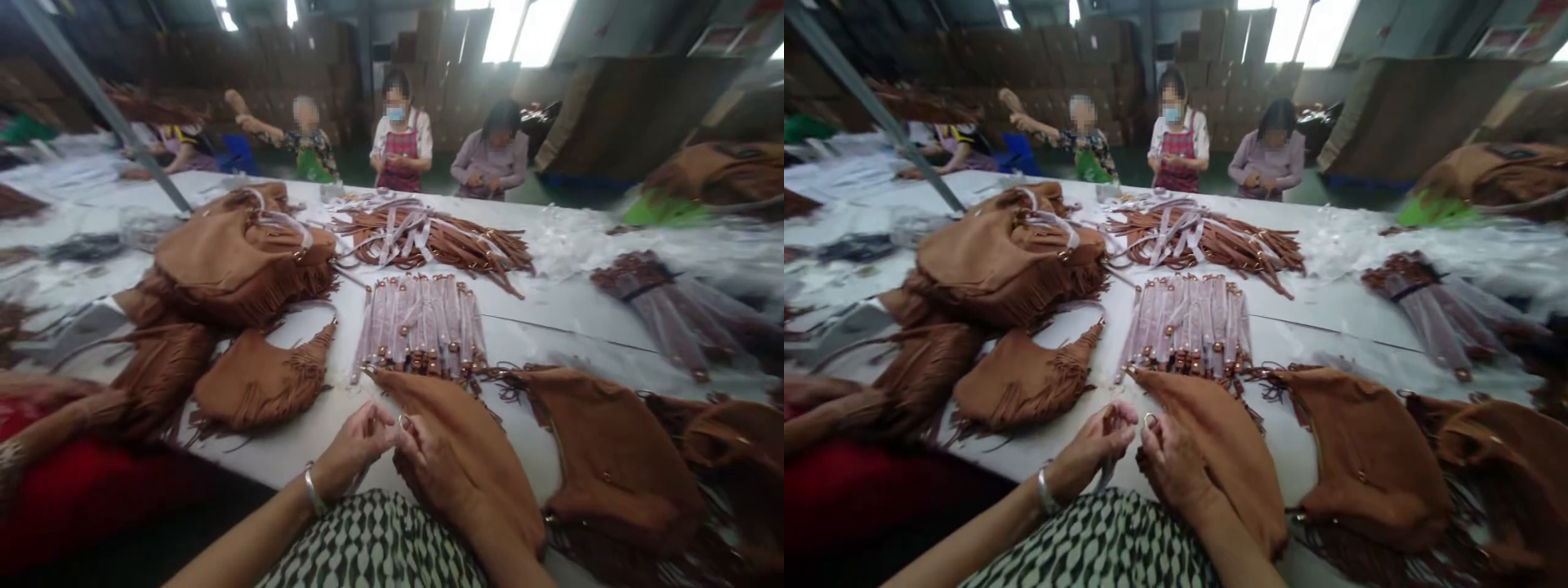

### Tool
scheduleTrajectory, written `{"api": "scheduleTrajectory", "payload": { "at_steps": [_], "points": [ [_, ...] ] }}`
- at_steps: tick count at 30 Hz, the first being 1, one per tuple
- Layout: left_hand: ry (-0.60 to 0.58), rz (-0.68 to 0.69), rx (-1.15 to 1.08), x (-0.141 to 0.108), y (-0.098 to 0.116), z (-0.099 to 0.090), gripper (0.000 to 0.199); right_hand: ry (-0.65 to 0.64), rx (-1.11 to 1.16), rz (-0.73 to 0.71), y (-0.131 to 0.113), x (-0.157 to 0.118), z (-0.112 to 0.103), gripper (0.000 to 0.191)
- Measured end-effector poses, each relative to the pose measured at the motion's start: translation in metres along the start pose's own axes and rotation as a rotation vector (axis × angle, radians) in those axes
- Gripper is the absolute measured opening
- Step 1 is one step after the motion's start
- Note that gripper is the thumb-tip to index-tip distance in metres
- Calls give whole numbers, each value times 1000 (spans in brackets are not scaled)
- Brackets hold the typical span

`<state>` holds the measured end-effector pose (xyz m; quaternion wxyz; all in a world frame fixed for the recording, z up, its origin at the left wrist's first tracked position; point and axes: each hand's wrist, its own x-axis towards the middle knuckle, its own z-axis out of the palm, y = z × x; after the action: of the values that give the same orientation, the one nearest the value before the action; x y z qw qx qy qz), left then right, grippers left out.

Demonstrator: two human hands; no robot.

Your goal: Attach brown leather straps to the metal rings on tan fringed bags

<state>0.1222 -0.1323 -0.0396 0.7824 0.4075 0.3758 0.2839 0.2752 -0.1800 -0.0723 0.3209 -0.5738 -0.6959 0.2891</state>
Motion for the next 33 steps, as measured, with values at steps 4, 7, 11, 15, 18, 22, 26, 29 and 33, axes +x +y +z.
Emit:
{"api": "scheduleTrajectory", "payload": {
  "at_steps": [4,7,11,15,18,22,26,29,33],
  "points": [
    [-70,34,-198,2,-18,-2,47,7,10,55,14,-3,2,19],
    [-131,39,-336,4,-26,-4,42,34,-4,76,18,-3,3,22],
    [-98,27,-382,10,-26,-2,35,32,26,65,18,-4,7,25],
    [-34,39,-107,13,-18,-9,36,52,18,66,15,-6,4,21],
    [-21,71,252,11,-7,-19,36,60,-12,101,9,-6,-1,17],
    [-49,22,647,5,9,-29,34,31,-29,191,-2,-4,-3,18],
    [-82,33,894,1,15,-35,33,-21,-51,219,-9,-2,2,23],
    [-96,9,934,-1,15,-39,31,-42,-122,236,-9,-1,6,20],
    [-70,15,1081,-4,16,-39,28,-9,-315,172,-5,-3,15,17]
  ]
}}
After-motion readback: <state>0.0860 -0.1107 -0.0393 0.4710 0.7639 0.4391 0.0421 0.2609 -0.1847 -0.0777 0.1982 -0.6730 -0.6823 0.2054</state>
